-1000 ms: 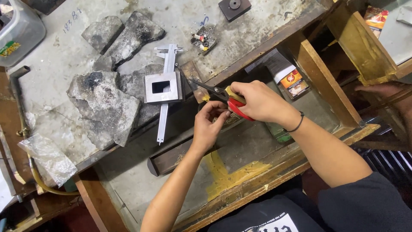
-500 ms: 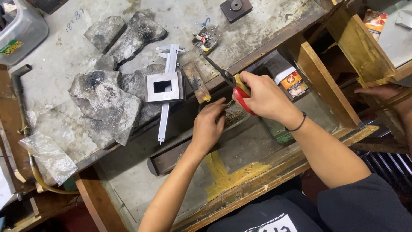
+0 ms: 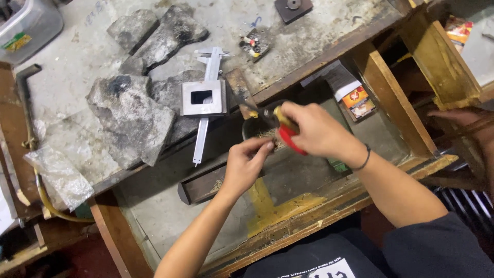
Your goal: The person repeatedly picks up small metal wires from a container, measures them against a vernier caliper, and cuts them with red-handled shears. The cut pieces are placed into a rectangular tray on the workbench.
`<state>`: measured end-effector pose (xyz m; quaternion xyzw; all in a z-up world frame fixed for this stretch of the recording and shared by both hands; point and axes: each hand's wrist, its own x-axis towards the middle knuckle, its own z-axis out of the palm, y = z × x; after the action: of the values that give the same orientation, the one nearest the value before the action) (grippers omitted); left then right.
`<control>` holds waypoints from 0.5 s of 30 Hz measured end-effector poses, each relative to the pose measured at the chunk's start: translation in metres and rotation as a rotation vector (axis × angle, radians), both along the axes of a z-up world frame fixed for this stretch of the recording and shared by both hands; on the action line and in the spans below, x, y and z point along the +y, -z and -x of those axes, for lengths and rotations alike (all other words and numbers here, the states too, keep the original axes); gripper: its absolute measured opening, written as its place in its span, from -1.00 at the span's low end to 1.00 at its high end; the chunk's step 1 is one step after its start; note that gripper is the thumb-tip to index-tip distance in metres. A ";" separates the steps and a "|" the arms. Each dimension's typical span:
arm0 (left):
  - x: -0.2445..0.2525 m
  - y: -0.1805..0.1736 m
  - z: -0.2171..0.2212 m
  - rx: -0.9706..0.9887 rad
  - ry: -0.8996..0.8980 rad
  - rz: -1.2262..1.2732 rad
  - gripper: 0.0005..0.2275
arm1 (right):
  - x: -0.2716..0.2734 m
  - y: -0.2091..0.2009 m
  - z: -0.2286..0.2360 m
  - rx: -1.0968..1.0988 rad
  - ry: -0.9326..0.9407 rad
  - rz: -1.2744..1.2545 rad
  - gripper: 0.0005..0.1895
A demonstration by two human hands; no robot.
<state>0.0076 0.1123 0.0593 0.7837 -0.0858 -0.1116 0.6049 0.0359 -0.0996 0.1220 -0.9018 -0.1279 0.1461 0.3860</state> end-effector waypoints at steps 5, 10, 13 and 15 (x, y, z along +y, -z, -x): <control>0.043 -0.034 0.029 0.289 0.015 0.114 -0.90 | 0.040 0.010 0.024 0.011 -0.169 -0.065 -0.68; 0.080 -0.049 0.051 0.332 -0.069 0.177 -0.96 | 0.083 0.017 0.038 -0.139 -0.311 -0.096 -0.73; 0.094 -0.043 0.061 0.345 -0.194 0.243 -0.92 | 0.108 -0.002 0.040 -0.312 -0.307 -0.227 -0.74; 0.094 -0.044 0.061 0.383 -0.314 0.398 -0.83 | 0.121 -0.022 0.041 -0.294 -0.276 -0.367 -0.72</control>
<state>-0.0533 0.2064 0.1031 0.6185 0.1316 -0.1436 0.7613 -0.0051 0.0212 0.1436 -0.8024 -0.3285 0.0392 0.4967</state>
